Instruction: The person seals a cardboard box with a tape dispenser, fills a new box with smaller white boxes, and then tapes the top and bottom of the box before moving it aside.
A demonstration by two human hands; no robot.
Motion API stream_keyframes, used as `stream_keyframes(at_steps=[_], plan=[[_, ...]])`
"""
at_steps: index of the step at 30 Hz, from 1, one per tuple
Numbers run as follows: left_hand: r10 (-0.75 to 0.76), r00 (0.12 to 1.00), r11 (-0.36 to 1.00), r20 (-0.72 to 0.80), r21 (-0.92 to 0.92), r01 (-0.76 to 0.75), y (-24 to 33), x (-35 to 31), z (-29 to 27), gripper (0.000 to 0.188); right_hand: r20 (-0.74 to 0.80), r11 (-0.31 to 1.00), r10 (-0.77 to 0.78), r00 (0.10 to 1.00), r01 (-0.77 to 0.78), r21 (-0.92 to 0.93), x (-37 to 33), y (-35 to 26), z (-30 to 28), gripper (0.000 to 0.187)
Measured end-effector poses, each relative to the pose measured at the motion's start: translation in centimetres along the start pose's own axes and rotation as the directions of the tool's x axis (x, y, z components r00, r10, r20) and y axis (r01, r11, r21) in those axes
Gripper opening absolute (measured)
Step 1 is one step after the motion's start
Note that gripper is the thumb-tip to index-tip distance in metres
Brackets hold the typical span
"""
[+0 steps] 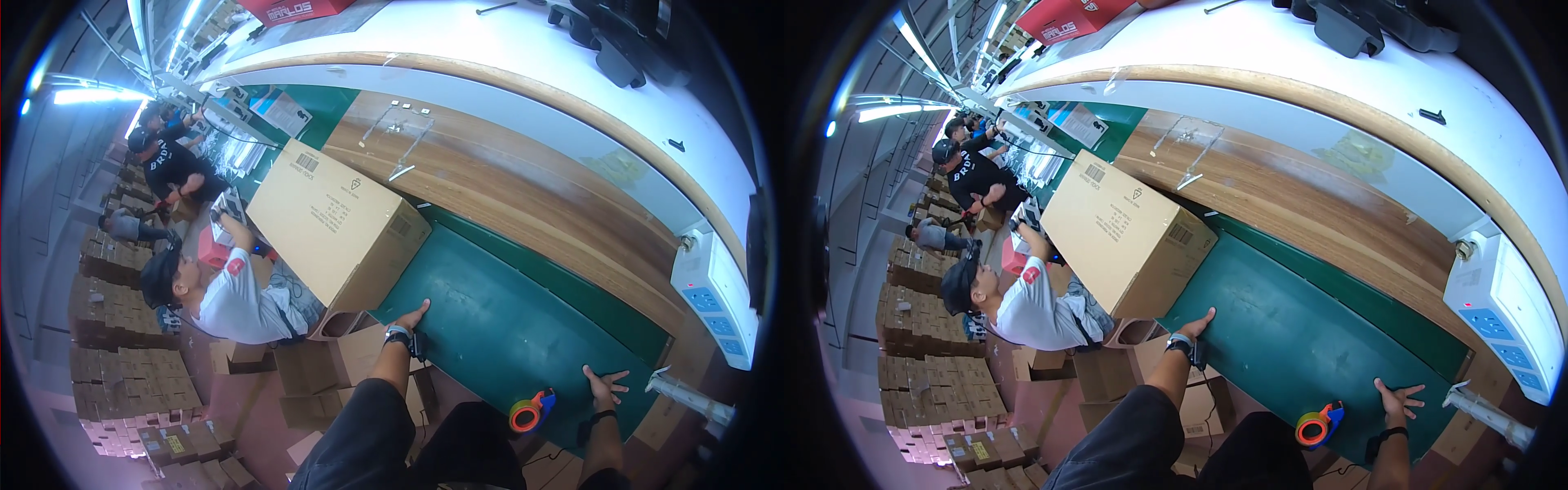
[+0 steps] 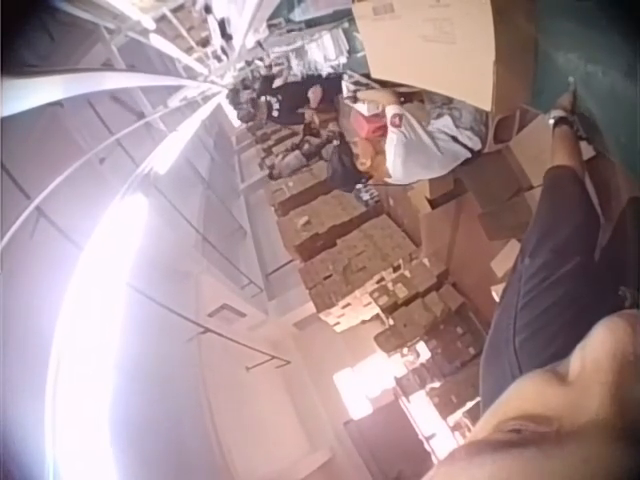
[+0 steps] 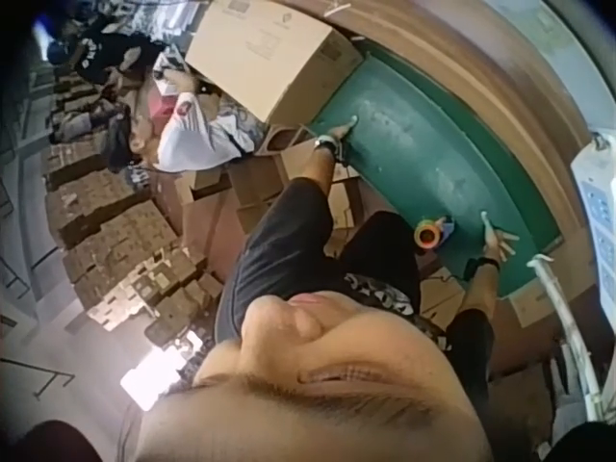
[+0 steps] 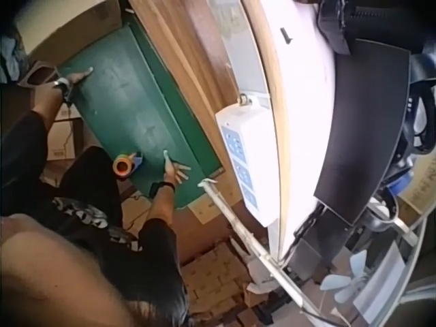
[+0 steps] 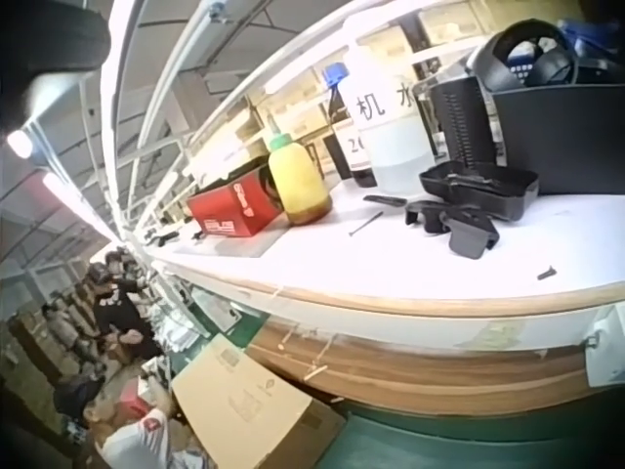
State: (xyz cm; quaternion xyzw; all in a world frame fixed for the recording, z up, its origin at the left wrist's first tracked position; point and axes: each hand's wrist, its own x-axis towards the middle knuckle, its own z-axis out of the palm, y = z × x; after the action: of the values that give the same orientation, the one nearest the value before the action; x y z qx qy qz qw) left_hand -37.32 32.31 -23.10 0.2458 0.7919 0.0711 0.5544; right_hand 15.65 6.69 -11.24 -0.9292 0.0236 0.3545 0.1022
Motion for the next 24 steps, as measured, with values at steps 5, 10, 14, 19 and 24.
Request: stream_keyframes(at_steps=[5,10,14,19,24], plan=[[0.017,0.998,0.998,0.062,-0.06,-0.014,0.5,-0.5,0.3,0.092,-0.023,1.0,0.011,1.0,-0.011,-0.012,0.6,0.2,-0.6,0.151],[0.018,0.998,0.999,0.052,-0.029,-0.016,0.4,-0.3,-0.3,0.092,-0.02,0.999,0.029,0.999,-0.029,-0.014,0.2,-0.2,-0.2,0.151],[0.047,0.998,0.997,0.051,-0.061,-0.043,0.2,0.0,0.1,0.092,-0.045,0.999,0.011,0.999,-0.013,-0.035,1.7,1.0,0.0,0.151],[0.006,1.0,1.0,0.001,-0.03,-0.006,0.0,0.1,-0.3,0.092,-0.039,0.999,0.008,0.999,-0.009,-0.038,1.2,0.6,0.4,0.151],[-0.042,0.999,0.997,-0.011,-0.068,0.041,0.9,-1.7,-0.6,0.094,-0.047,1.0,0.013,0.999,-0.014,-0.015,0.0,-0.5,0.3,0.149]])
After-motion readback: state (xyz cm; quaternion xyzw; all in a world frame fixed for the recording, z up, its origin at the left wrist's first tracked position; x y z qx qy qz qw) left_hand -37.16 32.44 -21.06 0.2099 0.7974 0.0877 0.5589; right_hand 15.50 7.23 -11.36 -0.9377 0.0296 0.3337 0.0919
